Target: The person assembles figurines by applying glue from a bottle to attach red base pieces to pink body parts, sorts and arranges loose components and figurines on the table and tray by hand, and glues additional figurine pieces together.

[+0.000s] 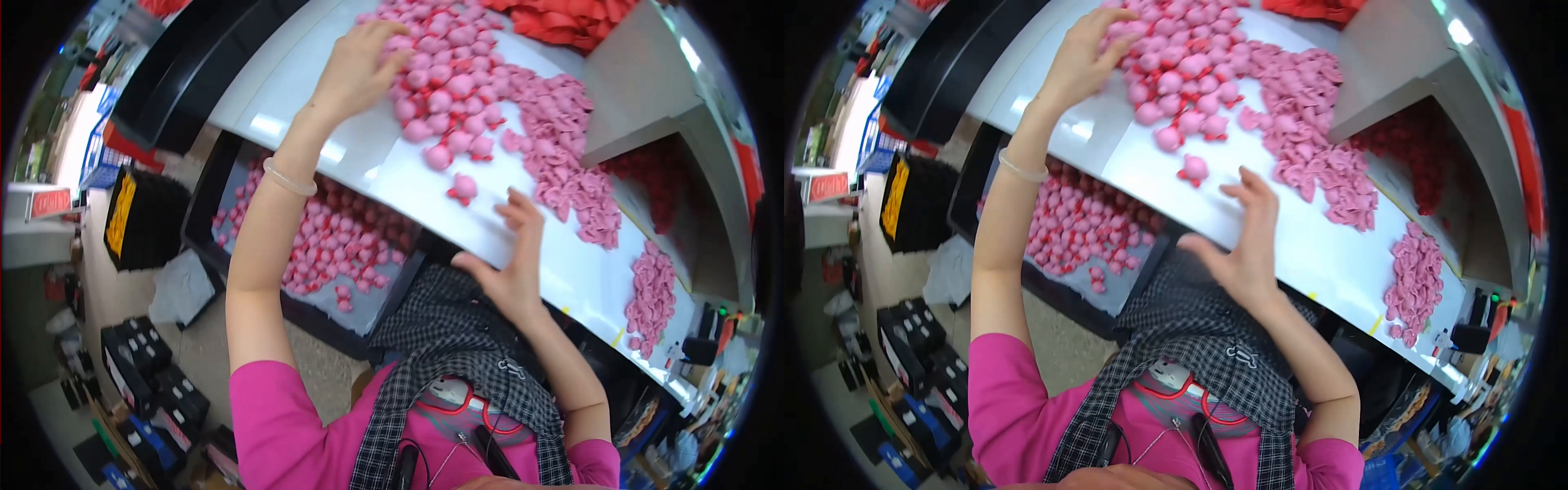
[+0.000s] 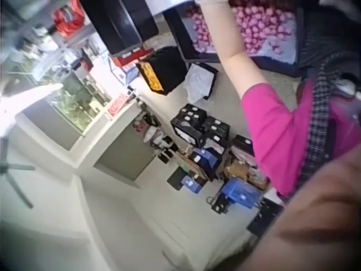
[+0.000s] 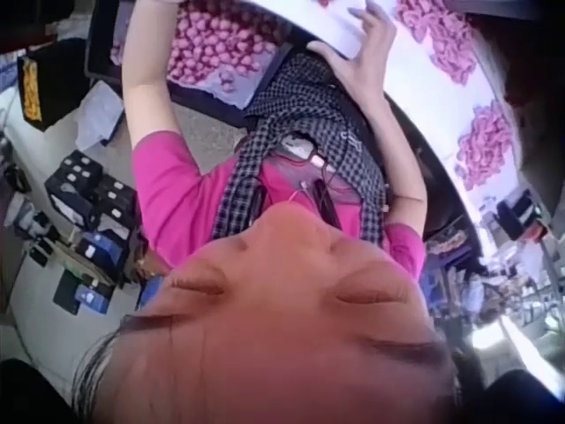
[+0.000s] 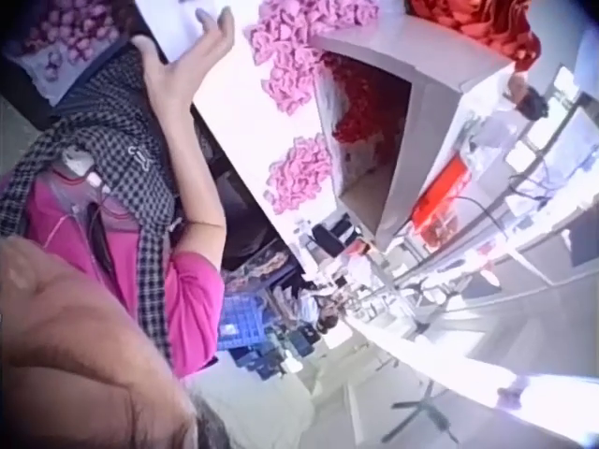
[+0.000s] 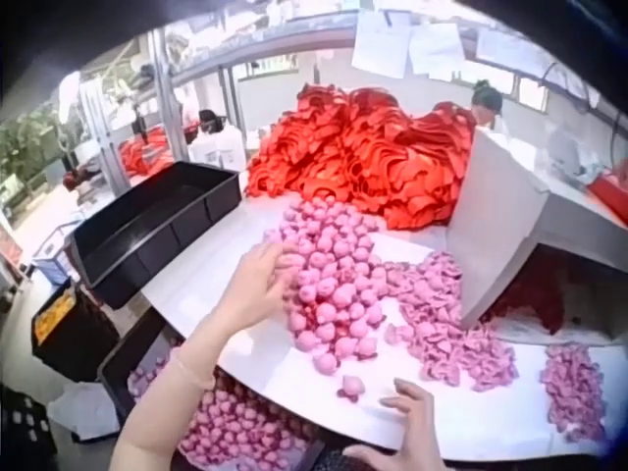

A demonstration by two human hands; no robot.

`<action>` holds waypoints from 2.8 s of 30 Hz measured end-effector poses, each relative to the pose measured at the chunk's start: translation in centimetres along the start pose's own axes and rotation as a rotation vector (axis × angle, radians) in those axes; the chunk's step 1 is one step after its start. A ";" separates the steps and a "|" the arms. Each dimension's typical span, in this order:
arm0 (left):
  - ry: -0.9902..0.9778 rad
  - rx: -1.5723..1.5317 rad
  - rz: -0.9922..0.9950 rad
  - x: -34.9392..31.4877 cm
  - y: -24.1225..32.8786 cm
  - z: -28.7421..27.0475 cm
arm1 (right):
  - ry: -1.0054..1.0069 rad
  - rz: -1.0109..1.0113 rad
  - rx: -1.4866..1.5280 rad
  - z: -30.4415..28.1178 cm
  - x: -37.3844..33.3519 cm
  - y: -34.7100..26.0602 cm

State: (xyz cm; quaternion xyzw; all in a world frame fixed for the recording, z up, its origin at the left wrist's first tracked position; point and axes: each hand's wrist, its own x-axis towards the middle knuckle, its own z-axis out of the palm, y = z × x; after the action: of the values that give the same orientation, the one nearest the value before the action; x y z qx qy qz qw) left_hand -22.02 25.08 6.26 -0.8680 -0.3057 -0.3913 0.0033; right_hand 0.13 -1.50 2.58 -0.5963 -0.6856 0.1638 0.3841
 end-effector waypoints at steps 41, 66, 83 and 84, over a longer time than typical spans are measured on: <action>-1.099 -0.402 -0.232 16.2 -1.9 15.2 | 0.214 -0.092 0.228 6.9 18.0 5.3; -0.292 0.038 -0.193 16.5 -20.6 17.6 | 0.467 0.134 -0.055 10.6 37.7 12.6; -0.748 -0.593 -0.701 16.7 -21.7 7.5 | 0.361 0.178 0.529 11.6 39.8 11.4; -0.562 -0.527 -0.585 16.8 -22.5 7.3 | 0.355 0.180 0.532 12.2 39.9 11.8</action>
State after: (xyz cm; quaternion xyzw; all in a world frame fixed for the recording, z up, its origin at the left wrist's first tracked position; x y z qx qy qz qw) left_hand -20.58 54.08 7.40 -0.7889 -0.4166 -0.1902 -0.4098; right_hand -0.27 41.76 -0.18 -0.5527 -0.4856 0.2638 0.6237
